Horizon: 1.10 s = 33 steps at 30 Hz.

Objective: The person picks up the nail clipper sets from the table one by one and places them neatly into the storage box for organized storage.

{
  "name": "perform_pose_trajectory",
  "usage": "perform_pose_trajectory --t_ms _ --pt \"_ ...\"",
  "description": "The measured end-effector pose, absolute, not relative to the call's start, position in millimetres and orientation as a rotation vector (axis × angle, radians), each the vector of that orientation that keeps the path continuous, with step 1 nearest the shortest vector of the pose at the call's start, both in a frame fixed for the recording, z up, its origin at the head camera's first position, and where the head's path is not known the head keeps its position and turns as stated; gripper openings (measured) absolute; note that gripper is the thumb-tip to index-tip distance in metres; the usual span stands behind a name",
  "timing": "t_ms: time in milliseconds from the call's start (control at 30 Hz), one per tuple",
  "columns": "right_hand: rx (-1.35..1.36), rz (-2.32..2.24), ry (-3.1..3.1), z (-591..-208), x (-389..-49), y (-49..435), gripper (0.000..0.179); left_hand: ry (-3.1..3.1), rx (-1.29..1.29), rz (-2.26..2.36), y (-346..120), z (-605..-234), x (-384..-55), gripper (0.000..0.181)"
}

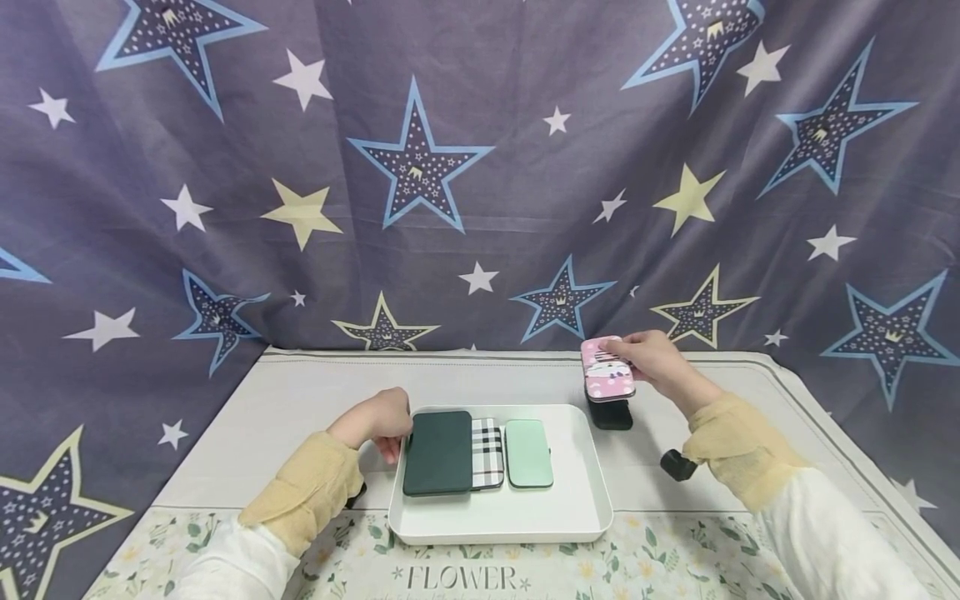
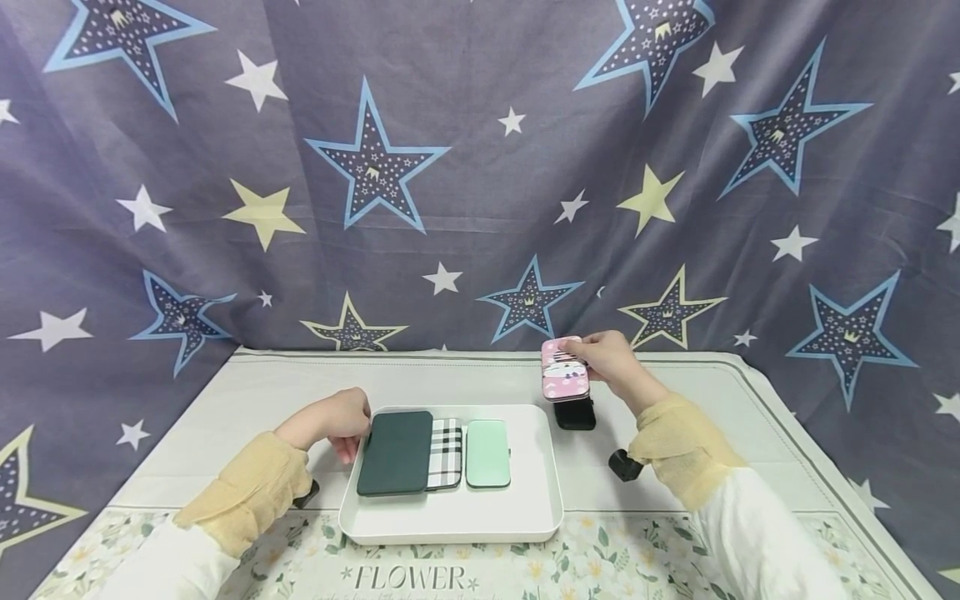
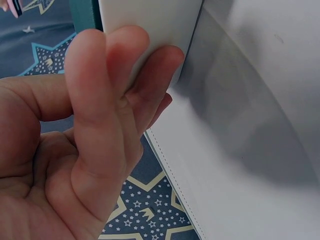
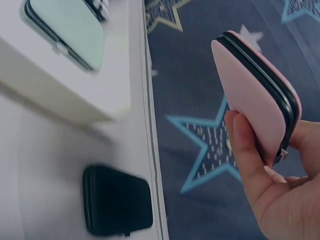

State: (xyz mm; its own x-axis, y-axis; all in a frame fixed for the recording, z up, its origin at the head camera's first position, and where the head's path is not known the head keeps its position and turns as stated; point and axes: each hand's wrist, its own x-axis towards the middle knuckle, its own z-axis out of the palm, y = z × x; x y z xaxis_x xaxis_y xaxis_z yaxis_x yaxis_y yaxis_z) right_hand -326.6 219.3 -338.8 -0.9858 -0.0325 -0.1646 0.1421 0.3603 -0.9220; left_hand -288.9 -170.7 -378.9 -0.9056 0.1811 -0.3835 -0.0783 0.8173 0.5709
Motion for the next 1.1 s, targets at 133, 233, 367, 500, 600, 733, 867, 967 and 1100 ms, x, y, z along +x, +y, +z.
perform_pose_trajectory --t_ms 133,233,367,500,600,733,867,967,1100 --pt "0.07 -1.669 2.469 -337.0 -323.4 200.6 0.045 2.572 0.067 0.841 -170.6 -379.3 -289.2 0.011" --pt "0.046 -1.682 2.444 -337.5 -321.4 187.9 0.043 2.573 0.065 0.841 -170.7 -379.6 -289.5 0.012" --pt "0.013 -1.707 2.396 -339.3 -319.0 171.3 0.038 2.574 0.067 0.835 -171.1 -379.9 -289.8 0.013" --pt "-0.004 -1.695 2.387 -341.5 -317.2 156.4 0.034 2.577 0.075 0.832 -171.2 -379.7 -289.5 0.013" --pt "-0.002 -1.656 2.407 -343.7 -316.2 146.3 0.034 2.58 0.083 0.829 -171.3 -379.6 -289.1 0.014" --pt "-0.005 -1.655 2.383 -349.1 -314.8 133.0 0.036 2.575 0.082 0.824 -171.2 -379.3 -288.9 0.015" --pt "0.0 -1.66 2.335 -356.6 -311.6 120.8 0.034 2.573 0.081 0.822 -171.0 -378.9 -288.6 0.015" --pt "-0.002 -1.64 2.319 -362.7 -309.1 112.4 0.031 2.575 0.081 0.828 -170.8 -378.4 -288.4 0.014" --pt "-0.004 -1.626 2.319 -372.1 -307.5 101.7 0.026 2.576 0.076 0.837 -170.7 -378.2 -288.2 0.014"
